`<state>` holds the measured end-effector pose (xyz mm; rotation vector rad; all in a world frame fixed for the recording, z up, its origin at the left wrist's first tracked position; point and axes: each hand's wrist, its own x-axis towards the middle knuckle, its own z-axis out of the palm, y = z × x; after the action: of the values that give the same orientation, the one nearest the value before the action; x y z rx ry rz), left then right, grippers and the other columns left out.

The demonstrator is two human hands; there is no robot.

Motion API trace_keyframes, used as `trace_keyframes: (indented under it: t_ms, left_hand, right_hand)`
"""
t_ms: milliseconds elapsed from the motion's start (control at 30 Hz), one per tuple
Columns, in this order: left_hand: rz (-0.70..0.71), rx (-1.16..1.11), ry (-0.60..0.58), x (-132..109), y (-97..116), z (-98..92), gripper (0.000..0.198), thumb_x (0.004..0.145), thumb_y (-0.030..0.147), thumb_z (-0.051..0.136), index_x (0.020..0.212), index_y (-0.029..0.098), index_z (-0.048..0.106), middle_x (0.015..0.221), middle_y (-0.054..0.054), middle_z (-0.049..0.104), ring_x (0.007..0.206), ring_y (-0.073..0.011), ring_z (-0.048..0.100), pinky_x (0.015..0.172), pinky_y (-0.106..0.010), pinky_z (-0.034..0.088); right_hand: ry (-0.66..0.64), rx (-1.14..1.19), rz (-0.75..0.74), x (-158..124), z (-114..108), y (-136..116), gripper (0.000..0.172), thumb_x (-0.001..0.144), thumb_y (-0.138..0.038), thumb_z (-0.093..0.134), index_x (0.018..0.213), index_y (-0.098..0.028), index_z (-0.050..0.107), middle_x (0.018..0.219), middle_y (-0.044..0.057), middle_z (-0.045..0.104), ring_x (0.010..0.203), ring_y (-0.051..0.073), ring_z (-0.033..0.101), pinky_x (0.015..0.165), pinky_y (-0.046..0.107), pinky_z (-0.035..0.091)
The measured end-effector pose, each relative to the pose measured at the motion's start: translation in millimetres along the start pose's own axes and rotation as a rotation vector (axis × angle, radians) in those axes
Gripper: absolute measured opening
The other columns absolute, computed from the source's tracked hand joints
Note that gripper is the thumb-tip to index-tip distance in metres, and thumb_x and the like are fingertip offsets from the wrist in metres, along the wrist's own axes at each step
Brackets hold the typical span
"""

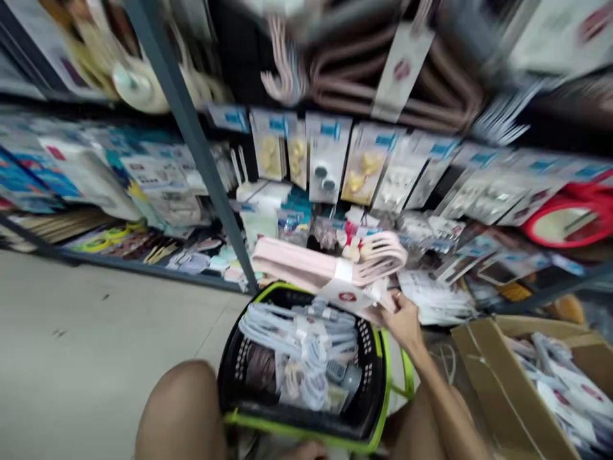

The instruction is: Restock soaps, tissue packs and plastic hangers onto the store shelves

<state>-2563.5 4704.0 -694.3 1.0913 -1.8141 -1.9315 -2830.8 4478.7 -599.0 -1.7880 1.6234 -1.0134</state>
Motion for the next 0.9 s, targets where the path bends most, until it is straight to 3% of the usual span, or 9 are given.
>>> trace_keyframes:
  t_ms: [100, 167, 233, 300, 367, 500, 633, 733, 900]
  left_hand:
    - [0.119, 0.190, 0.548, -34.1, 74.7, -60.2, 0.038, 0.100, 0.056, 0.045, 0.099, 0.041, 0.079, 0.091, -0.002, 0.079, 0.086, -0.0276, 0.074, 0.082, -0.041, 0.060]
    - [0.435, 0.455, 1.077, -58.0, 141.7, -105.3, 0.025, 0.089, 0.052, 0.066, 0.109, 0.042, 0.078, 0.111, -0.006, 0.079, 0.109, -0.0332, 0.071, 0.101, -0.047, 0.055]
    - [0.671, 0.737, 1.234, -72.8, 206.9, -142.4, 0.060, 0.070, 0.051, 0.084, 0.128, 0.042, 0.072, 0.137, -0.009, 0.071, 0.132, -0.0420, 0.059, 0.117, -0.056, 0.043]
    - [0.687, 0.912, 1.169, -72.8, 258.2, -166.6, 0.061, 0.067, 0.051, 0.086, 0.125, 0.035, 0.074, 0.132, -0.014, 0.073, 0.125, -0.0441, 0.064, 0.110, -0.055, 0.047]
    - [0.541, 1.028, 1.084, -61.2, 293.0, -178.9, 0.030, 0.078, 0.041, 0.075, 0.105, 0.030, 0.077, 0.104, -0.015, 0.080, 0.098, -0.0397, 0.073, 0.088, -0.047, 0.055]
    - [0.395, 1.143, 1.057, -40.7, 343.7, -186.0, 0.021, 0.077, 0.011, 0.054, 0.079, 0.027, 0.068, 0.072, -0.008, 0.073, 0.067, -0.0292, 0.069, 0.061, -0.032, 0.041]
    - [0.482, 1.162, 1.006, -45.7, 410.1, -193.8, 0.021, 0.076, 0.010, 0.054, 0.063, 0.025, 0.062, 0.059, -0.006, 0.065, 0.053, -0.0237, 0.059, 0.058, -0.032, 0.033]
    - [0.502, 1.208, 0.977, -45.5, 467.7, -204.7, 0.021, 0.080, 0.017, 0.058, 0.061, 0.024, 0.066, 0.059, -0.008, 0.067, 0.055, -0.0256, 0.060, 0.061, -0.033, 0.037]
    - [0.634, 1.295, 1.248, -29.5, 572.1, -245.3, 0.038, 0.077, 0.051, 0.081, 0.060, 0.021, 0.064, 0.063, -0.011, 0.066, 0.082, -0.0357, 0.070, 0.080, -0.040, 0.049]
  right_hand:
    - [-0.049, -0.042, -0.086, -1.8, -30.9, -37.2, 0.021, 0.067, -0.021, 0.058, 0.084, -0.022, 0.069, 0.073, 0.001, 0.073, 0.067, 0.022, 0.064, 0.063, 0.030, 0.047]
    - [-0.044, -0.114, -0.153, -0.8, -59.6, -72.6, 0.024, 0.064, -0.017, 0.055, 0.083, -0.023, 0.070, 0.072, 0.001, 0.073, 0.067, 0.022, 0.066, 0.063, 0.029, 0.046]
    - [-0.030, -0.196, -0.218, -1.4, -92.3, -112.5, 0.024, 0.063, -0.015, 0.055, 0.080, -0.024, 0.070, 0.071, 0.000, 0.074, 0.067, 0.023, 0.068, 0.063, 0.030, 0.045]
    - [-0.019, -0.244, -0.264, -3.5, -126.3, -151.7, 0.024, 0.063, -0.014, 0.056, 0.079, -0.025, 0.071, 0.072, 0.000, 0.076, 0.069, 0.024, 0.069, 0.063, 0.030, 0.045]
    - [-0.008, -0.266, -0.291, -5.5, -159.9, -185.3, 0.024, 0.065, -0.016, 0.058, 0.082, -0.024, 0.073, 0.076, 0.001, 0.078, 0.072, 0.025, 0.071, 0.064, 0.030, 0.046]
    - [-0.046, -0.393, -0.401, -4.2, -225.7, -217.8, 0.021, 0.075, -0.020, 0.060, 0.090, -0.023, 0.074, 0.086, 0.005, 0.080, 0.076, 0.026, 0.072, 0.068, 0.030, 0.046]
    - [0.022, -0.486, -0.522, 6.1, -279.9, -198.8, 0.022, 0.087, -0.031, 0.057, 0.101, -0.024, 0.073, 0.085, 0.004, 0.077, 0.075, 0.025, 0.068, 0.069, 0.032, 0.045]
    - [0.158, -0.297, -0.498, 18.9, -301.3, -182.8, 0.022, 0.091, -0.041, 0.056, 0.086, -0.024, 0.069, 0.073, 0.002, 0.071, 0.065, 0.022, 0.063, 0.062, 0.031, 0.046]
    - [0.178, 0.061, -0.259, 54.0, -317.8, -215.3, 0.031, 0.089, -0.051, 0.064, 0.078, -0.022, 0.064, 0.056, -0.001, 0.064, 0.045, 0.018, 0.060, 0.040, 0.027, 0.046]
